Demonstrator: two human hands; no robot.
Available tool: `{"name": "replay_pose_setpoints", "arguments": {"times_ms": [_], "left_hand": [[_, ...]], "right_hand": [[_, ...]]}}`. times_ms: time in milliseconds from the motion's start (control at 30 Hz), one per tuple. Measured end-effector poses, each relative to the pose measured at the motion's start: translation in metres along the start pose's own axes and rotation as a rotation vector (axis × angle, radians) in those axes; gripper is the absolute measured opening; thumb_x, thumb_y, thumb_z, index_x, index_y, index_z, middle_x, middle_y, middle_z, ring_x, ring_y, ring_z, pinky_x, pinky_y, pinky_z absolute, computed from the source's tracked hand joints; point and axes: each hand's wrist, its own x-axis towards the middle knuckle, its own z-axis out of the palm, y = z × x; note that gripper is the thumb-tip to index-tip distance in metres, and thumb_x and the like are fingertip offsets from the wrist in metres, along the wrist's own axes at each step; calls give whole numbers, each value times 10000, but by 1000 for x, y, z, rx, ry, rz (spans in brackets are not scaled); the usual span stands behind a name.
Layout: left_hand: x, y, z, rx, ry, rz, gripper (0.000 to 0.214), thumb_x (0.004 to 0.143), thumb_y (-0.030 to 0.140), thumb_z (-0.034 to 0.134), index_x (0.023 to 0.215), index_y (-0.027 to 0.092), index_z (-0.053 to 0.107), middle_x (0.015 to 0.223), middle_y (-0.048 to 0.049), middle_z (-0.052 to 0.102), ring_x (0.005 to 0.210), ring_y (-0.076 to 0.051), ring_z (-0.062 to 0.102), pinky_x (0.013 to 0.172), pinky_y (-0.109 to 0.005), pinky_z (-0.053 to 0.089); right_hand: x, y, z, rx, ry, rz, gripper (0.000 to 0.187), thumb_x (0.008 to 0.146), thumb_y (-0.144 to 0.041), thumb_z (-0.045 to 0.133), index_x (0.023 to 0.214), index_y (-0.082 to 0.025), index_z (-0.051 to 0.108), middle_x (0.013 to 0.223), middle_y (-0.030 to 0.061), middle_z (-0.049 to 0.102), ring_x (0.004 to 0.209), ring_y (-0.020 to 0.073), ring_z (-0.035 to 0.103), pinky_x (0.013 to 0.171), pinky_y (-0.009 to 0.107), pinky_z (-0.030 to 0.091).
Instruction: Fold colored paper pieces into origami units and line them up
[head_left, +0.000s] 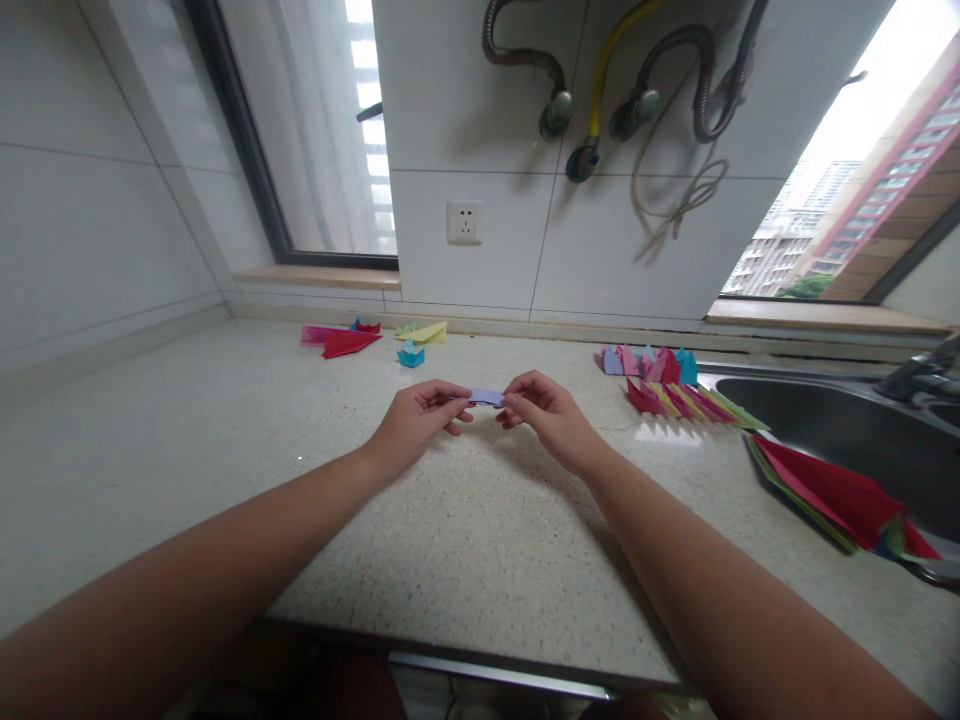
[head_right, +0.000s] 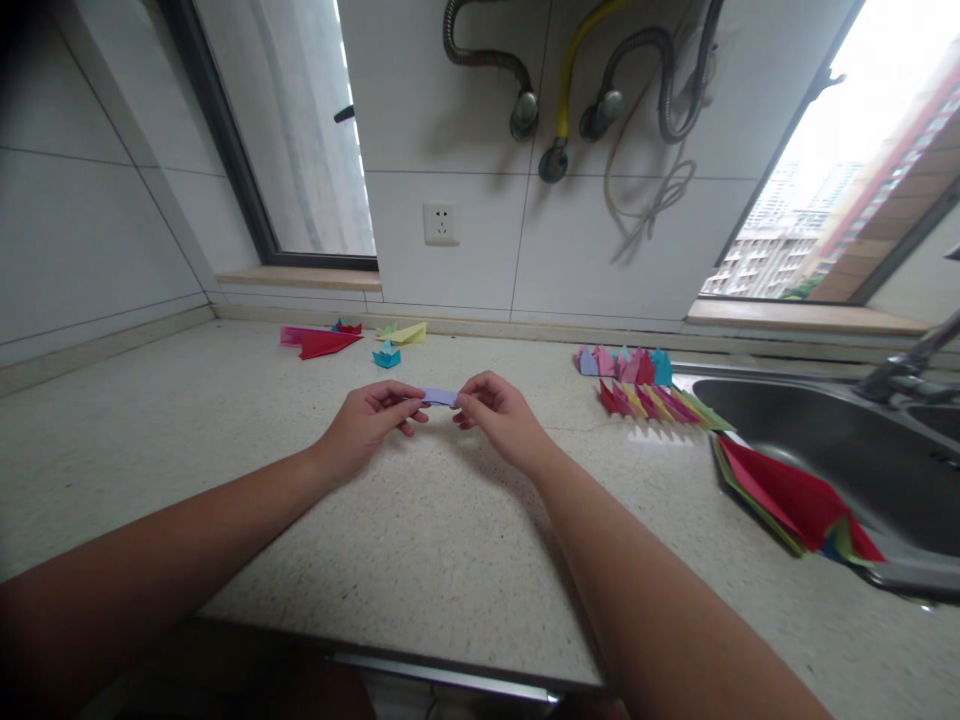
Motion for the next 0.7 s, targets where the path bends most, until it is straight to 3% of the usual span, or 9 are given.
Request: {"name": "replay_pose_setpoints", "arguments": {"times_ms": [167,400,567,700], "left_hand": [[-4,-3,1,100,-50,52,189,823,298,686,950,158,692,875,-67,694,795,-169,666,610,-258,534],[-7,-2,8,-46,-28,-8,452,772,274,736,1143,228,481,871,-19,676,780,-177,673,587,-264,534],[-7,-4,8,41,-81,-2,196,799,293,706,921,160,630,810,-53,677,774,-166,652,617,-263,531],[-6,-6,7,37,-57,0,199,777,294,723,915,171,650,816,-49,677,781,-169,650,600,-257,526]], "right_hand": [[-1,8,1,-165,-51,-51,297,849,-344,663,1093,-206,565,884,33,660,713,136,632,656,299,532],[-6,1,6,-461,-14,-186,147,872,-312,633,969,-203,646,838,37,681,746,152,622,708,304,496],[-9,-9,9,-499,-39,-231,118,870,-312,630,911,-205,655,794,31,677,729,155,615,683,293,482],[-10,-13,9,-494,-75,-188,160,883,-347,612,882,-199,673,789,31,686,725,153,604,681,289,468]]}}
